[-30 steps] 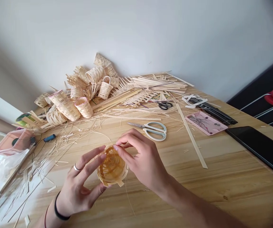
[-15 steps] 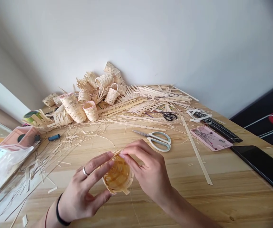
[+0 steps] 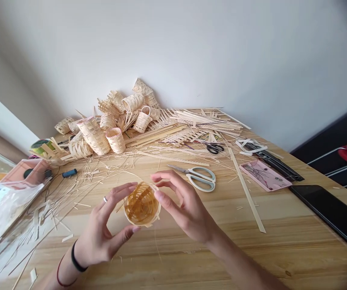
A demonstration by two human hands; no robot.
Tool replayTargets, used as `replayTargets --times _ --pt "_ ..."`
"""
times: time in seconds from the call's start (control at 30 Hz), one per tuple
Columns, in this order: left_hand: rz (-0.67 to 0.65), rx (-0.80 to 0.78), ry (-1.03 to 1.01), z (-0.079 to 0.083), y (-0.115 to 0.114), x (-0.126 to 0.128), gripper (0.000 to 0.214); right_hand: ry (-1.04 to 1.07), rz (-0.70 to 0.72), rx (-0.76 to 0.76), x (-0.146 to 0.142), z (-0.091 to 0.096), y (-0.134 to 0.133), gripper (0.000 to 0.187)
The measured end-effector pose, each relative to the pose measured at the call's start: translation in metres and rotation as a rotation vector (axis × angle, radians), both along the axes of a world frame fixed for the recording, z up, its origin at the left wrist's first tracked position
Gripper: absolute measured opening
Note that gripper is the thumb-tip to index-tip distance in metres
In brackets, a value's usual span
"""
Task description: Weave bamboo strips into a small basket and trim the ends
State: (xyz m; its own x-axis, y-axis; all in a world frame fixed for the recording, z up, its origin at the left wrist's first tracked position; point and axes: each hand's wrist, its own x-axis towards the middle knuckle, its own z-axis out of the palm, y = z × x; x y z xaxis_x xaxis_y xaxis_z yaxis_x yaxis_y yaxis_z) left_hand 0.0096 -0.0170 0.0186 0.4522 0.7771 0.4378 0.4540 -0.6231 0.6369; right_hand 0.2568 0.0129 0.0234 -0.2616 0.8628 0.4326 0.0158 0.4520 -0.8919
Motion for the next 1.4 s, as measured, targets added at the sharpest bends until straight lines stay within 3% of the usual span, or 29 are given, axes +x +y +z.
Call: replayTargets --times 0.17,0.27,0.4,0.7,1.23,1.4 --pt "0.035 -0.200 -0.205 -0.007 0.009 -0.004 0.065 -0.044 0.232 -0.090 0.004 -0.005 0.005 0.086" --pt "0.035 -0.272 -0.292 -0.009 0.012 -0.004 0.065 -0.092 0.249 -0.130 0.002 -0.010 0.005 0.104" --pt "0.007 -0.322 -0.322 -0.008 0.011 -0.005 0.065 -0.098 0.226 -0.152 -0.002 -0.014 0.005 0.101" --pt "-0.005 -0.267 -0.374 -0.008 0.016 -0.007 0.056 -0.057 0.135 -0.162 -0.006 -0.010 0.003 0.066" --pt "-0.001 -0.338 -0.424 -0.008 0.017 -0.007 0.054 -0.100 0.133 -0.149 -0.006 -0.013 0.000 0.063" --pt "0.035 -0.334 -0.409 -0.013 0.015 -0.003 0.064 -0.071 0.194 -0.182 -0.007 -0.023 0.001 0.084"
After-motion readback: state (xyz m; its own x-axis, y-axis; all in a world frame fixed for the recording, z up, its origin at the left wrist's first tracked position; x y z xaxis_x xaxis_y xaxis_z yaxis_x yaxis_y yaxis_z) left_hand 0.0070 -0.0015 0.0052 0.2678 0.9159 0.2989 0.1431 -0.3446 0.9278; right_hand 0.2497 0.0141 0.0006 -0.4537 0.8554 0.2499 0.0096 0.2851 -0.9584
